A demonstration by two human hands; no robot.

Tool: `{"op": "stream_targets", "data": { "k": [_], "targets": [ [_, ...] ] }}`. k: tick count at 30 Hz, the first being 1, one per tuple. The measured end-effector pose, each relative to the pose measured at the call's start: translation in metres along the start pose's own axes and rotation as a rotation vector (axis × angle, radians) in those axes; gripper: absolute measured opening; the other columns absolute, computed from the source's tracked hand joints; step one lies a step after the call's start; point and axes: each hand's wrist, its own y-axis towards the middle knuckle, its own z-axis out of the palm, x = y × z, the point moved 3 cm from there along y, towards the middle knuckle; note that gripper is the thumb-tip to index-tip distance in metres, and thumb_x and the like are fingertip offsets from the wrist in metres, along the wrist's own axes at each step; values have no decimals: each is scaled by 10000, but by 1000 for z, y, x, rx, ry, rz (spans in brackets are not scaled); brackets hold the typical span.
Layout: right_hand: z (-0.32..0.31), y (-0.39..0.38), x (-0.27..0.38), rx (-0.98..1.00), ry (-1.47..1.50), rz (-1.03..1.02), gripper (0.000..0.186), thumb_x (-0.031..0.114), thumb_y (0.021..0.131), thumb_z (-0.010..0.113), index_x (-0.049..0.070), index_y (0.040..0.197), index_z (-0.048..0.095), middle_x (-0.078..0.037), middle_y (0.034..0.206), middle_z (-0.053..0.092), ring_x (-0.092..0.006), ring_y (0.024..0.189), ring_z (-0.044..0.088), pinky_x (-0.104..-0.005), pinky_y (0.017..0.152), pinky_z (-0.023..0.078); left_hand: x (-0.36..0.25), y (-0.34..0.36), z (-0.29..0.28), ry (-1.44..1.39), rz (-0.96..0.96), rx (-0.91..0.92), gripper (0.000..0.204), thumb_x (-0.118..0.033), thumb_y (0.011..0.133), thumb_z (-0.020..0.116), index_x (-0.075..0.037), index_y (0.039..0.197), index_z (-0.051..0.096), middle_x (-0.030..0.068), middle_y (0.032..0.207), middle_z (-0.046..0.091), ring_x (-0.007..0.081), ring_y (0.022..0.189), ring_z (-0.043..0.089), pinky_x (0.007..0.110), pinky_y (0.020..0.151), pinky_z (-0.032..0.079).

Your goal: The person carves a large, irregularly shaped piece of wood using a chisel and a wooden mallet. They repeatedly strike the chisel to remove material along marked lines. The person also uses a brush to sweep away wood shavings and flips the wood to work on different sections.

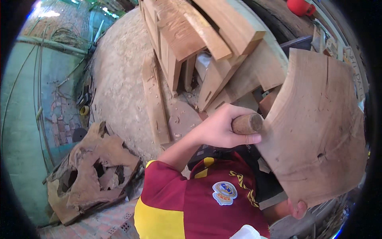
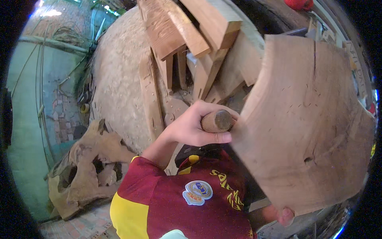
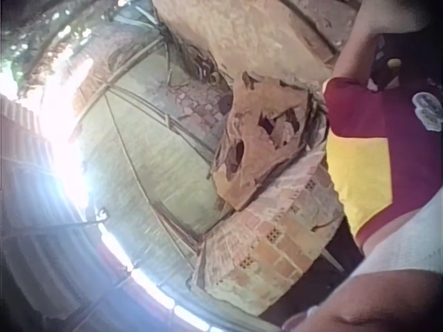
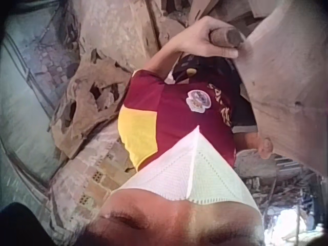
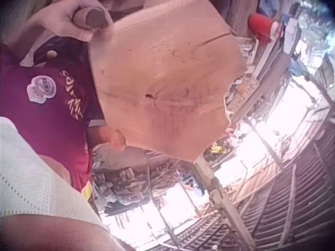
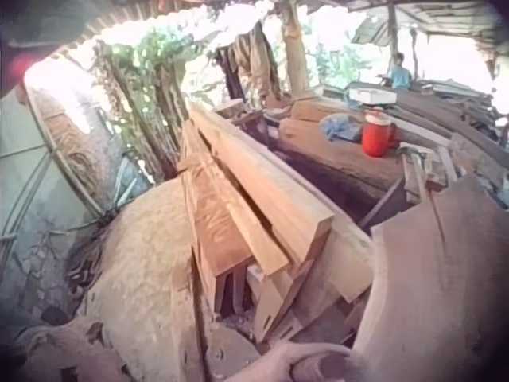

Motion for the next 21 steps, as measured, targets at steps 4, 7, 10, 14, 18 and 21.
{"op": "stream_targets", "data": {
  "k": [4,7,10,14,18,21],
  "targets": [
    [25,-8,5,234,-35,79,590,131,677,625,-82,1210,488,-167,1124,597,-296,1002,608,-381,848,510,-10,-32,-19,-128,8,-110,208,-138,761,781,-24,822,618,-4,708,587,83,667,507,280,622,437],
    [53,-28,7,434,-71,214,627,121,632,647,-85,1205,494,-158,1125,598,-287,1015,602,-374,871,498,5,-66,-57,-243,-195,-211,177,-67,718,784,-24,777,623,-16,636,576,67,547,501,240,487,392],
    [95,-50,5,739,-99,451,666,111,588,669,-88,1200,499,-149,1126,598,-279,1028,596,-368,895,486,40,-125,-91,-396,-277,-480,281,-40,719,761,-22,963,624,19,644,604,90,477,530,224,407,384],
    [151,-89,-24,1195,-143,768,717,97,528,699,-91,1193,506,-137,1128,599,-267,1045,588,-359,926,470,96,-216,-130,-403,-342,-587,409,-26,697,766,-25,1072,605,23,683,600,93,453,504,225,401,370],
    [180,-154,-87,1369,-24,972,669,84,649,740,-54,1243,465,-109,1107,611,-193,1039,587,-341,929,469,152,-290,-160,-526,-566,-680,435,-53,696,761,-32,1101,603,23,697,605,97,457,515,230,376,345],
    [195,-193,-155,1169,-1,1247,439,38,779,651,-28,1183,494,-111,1022,627,-195,881,646,-352,725,569,174,-295,-151,-642,-684,-940,380,-110,737,734,-20,1084,608,22,697,624,94,455,535,234,350,326]
  ]
}}
